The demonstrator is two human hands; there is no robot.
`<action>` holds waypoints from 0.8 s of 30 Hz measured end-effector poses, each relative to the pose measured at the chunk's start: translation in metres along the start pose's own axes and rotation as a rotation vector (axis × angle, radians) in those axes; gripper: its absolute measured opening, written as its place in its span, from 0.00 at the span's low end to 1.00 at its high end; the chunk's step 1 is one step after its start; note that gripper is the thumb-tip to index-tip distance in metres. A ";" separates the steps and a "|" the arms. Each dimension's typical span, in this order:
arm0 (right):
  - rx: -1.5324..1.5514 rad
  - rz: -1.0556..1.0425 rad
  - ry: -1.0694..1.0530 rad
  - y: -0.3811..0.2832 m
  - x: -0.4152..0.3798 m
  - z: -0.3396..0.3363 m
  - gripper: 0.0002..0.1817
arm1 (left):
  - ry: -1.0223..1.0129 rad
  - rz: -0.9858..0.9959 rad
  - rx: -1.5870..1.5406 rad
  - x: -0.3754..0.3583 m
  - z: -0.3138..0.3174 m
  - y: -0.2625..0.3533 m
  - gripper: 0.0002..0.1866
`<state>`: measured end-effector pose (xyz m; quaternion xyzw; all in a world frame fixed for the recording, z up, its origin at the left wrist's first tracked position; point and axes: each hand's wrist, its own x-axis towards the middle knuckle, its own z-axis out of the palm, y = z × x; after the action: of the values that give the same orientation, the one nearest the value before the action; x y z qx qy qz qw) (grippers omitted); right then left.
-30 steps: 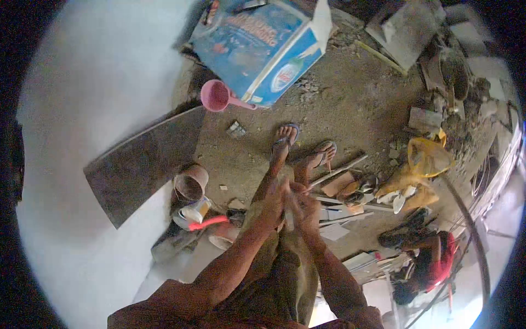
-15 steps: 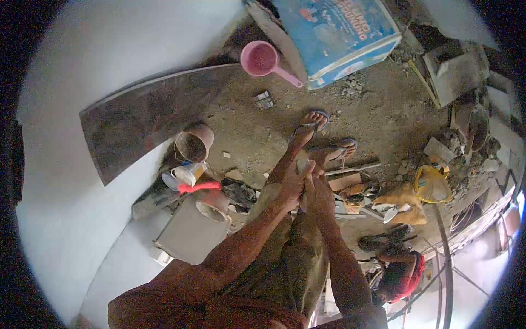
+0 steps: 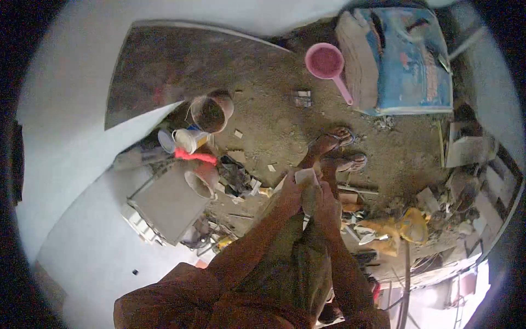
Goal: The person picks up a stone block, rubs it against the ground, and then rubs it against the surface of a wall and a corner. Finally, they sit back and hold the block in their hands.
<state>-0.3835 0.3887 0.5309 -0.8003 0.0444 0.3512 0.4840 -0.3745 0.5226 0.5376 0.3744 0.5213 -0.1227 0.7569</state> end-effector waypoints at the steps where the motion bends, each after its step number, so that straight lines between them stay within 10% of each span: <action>1: 0.000 -0.037 -0.069 0.029 -0.001 0.007 0.18 | 0.011 0.010 -0.019 -0.002 -0.003 0.001 0.16; 9: 0.004 0.058 -0.250 0.001 0.002 -0.012 0.25 | -0.006 -0.058 0.263 0.007 -0.016 -0.024 0.18; 11: 0.108 0.374 -0.284 -0.010 0.011 -0.017 0.25 | 0.059 -0.055 0.266 -0.014 0.003 -0.006 0.17; 20: 0.029 0.179 -0.051 -0.011 -0.003 -0.022 0.28 | -0.192 -0.216 0.044 -0.013 0.000 -0.008 0.22; 22: -0.084 0.446 -0.461 -0.087 0.012 -0.073 0.29 | -0.229 -0.150 -0.265 -0.016 -0.001 -0.014 0.19; 24: -0.218 0.415 -0.408 -0.061 0.001 -0.062 0.27 | -0.305 -0.234 -0.204 -0.015 -0.009 -0.017 0.20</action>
<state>-0.3257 0.3711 0.5939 -0.7344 0.0709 0.5986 0.3120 -0.3970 0.5143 0.5419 0.2101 0.4502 -0.2115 0.8417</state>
